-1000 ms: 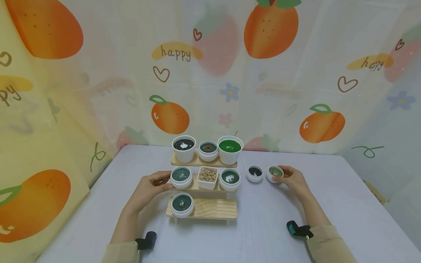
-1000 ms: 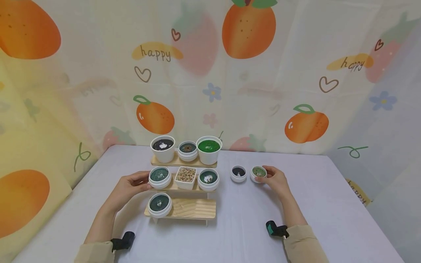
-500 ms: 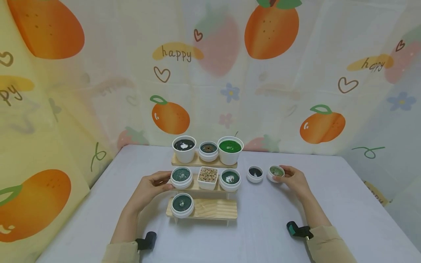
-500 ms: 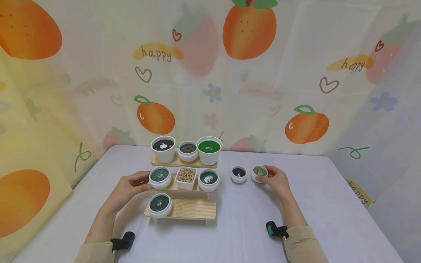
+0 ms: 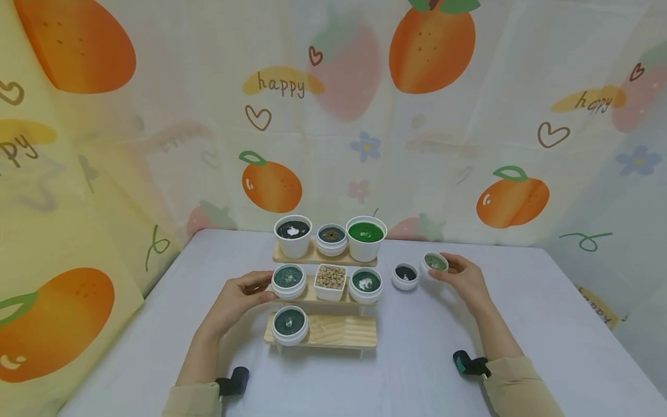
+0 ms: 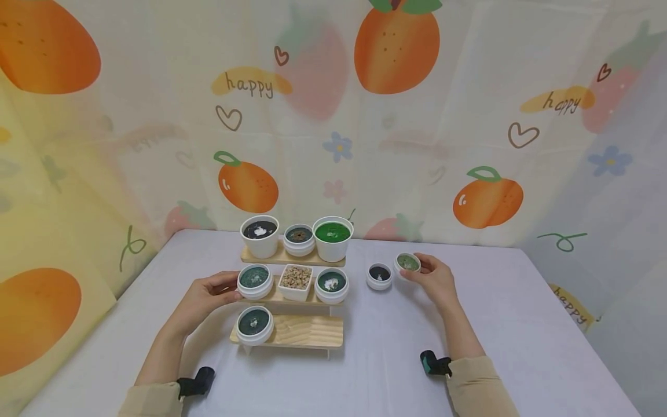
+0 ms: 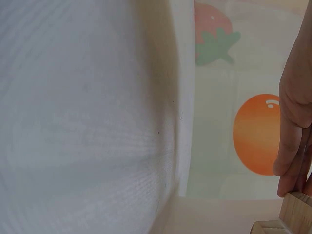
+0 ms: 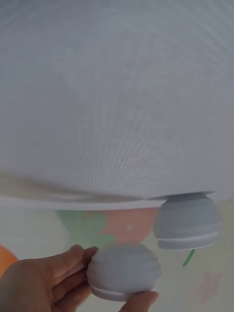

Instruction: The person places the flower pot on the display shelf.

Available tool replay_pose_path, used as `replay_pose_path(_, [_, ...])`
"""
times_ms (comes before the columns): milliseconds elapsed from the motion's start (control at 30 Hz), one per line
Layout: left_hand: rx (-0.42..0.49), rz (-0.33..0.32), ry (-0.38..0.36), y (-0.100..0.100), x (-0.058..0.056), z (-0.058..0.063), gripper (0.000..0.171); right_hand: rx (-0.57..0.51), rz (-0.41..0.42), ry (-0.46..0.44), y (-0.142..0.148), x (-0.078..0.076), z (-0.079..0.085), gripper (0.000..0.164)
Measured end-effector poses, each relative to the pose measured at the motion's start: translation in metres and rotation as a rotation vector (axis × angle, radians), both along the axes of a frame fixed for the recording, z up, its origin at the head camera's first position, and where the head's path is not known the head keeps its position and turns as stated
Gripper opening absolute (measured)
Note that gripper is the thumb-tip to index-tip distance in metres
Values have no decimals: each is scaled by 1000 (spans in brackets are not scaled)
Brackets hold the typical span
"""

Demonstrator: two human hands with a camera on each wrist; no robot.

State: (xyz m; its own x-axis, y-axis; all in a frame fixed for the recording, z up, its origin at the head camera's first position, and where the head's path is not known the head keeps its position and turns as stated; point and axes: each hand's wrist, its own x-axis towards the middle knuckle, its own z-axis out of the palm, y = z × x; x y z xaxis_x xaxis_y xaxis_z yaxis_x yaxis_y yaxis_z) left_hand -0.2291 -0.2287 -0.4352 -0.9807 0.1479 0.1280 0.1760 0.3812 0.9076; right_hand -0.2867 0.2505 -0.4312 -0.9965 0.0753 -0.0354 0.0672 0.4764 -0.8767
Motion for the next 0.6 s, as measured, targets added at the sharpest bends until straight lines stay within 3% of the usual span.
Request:
replay_pose_path(300, [-9,2,7,0,1,1,51,-56,45,66,-11,4,11,72])
replay_pose_path(600, [15,-5,21,1,0,1,51,-83,100,121,-23,19,28,68])
